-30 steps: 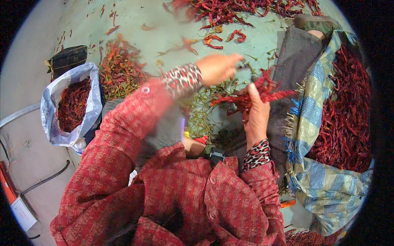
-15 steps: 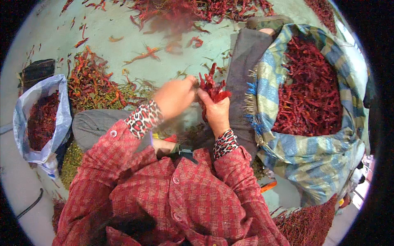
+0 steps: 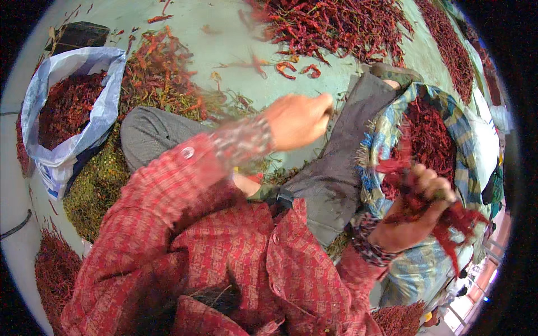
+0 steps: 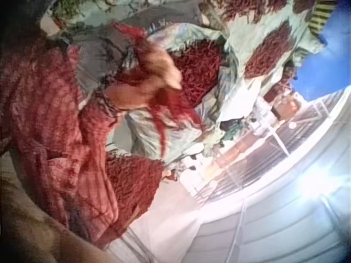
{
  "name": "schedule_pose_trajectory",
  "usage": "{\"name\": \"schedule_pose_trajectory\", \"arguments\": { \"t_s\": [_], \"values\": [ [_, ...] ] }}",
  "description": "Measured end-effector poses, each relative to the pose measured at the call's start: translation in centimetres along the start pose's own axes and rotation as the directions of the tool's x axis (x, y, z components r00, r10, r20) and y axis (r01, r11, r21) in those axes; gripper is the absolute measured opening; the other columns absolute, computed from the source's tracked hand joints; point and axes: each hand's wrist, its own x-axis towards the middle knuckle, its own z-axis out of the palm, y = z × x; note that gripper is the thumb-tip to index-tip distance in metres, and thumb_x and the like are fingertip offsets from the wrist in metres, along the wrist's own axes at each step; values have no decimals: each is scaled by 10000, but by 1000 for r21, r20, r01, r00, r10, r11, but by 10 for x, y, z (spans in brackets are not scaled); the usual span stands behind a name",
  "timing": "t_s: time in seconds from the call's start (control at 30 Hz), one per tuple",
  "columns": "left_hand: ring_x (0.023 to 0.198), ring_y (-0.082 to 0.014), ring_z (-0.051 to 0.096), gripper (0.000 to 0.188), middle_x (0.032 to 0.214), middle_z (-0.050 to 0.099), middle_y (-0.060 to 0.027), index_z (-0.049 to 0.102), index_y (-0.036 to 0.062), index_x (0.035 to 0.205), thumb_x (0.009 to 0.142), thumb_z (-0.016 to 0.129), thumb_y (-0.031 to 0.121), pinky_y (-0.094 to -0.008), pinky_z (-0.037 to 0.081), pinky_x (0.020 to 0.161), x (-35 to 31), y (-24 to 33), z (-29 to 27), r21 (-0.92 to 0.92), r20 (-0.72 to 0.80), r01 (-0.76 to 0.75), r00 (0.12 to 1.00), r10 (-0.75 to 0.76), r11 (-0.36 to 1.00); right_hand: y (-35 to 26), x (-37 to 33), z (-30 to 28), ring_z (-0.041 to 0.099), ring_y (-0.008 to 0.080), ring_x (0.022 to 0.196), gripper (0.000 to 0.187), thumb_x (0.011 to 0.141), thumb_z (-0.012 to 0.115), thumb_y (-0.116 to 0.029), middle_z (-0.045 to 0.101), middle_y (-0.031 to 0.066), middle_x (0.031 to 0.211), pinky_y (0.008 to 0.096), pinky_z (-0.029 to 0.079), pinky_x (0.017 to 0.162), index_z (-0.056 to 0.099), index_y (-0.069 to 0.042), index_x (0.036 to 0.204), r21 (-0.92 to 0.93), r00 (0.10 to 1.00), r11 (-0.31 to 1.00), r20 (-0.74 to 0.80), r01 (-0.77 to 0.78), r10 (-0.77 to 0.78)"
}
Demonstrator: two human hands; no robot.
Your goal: The person sits on the floor and removes stems from dried red chili peppers by hand. They pick up peppers from a large pile, pull off the stems, and place the de-stemmed peppers into a sack while discarding the stems onto the floor.
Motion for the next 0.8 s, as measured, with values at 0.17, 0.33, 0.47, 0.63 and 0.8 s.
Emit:
{"name": "schedule_pose_trajectory", "arguments": {
  "t_s": [0.17,0.33,0.47,0.63,0.8],
  "values": [
    [690,-154,569,318,805,558,-73,432,70,1111,812,477,168,-278,460,643,-19,-18,-4,-421,105,-24,992,75,907,38,-17,-3,519,150,724,185,823,477,-198,542,61,793,279,425,658,494,-32,902,-305,862,843,-403,-442,306],
    [760,-117,532,309,899,539,-53,464,31,1111,818,463,129,-263,448,677,-19,4,11,-467,-22,-168,984,179,868,62,-40,12,539,155,697,201,775,547,-191,553,57,797,283,451,616,517,-37,900,-70,708,781,-476,-621,521],
    [738,-155,553,240,829,579,-84,549,15,976,799,448,141,-277,443,680,-39,8,13,-449,75,93,995,-66,888,63,-48,8,523,129,630,268,743,564,-136,516,32,776,264,451,524,487,-32,978,-243,739,712,-383,-659,554],
    [610,-240,519,102,687,515,-114,520,-6,796,763,505,89,-298,409,558,-50,3,10,-206,27,-130,990,138,970,72,-61,3,487,72,708,175,769,586,-136,538,-28,789,240,427,634,551,-37,908,-58,817,844,-297,-533,495],
    [554,-138,474,97,609,484,-68,506,-5,732,778,484,77,-260,383,524,-54,19,6,-313,157,-37,984,90,949,69,-71,-4,471,49,690,171,742,583,-64,545,-2,757,234,424,623,538,-11,898,-170,839,827,-217,-536,499]
  ]
}}
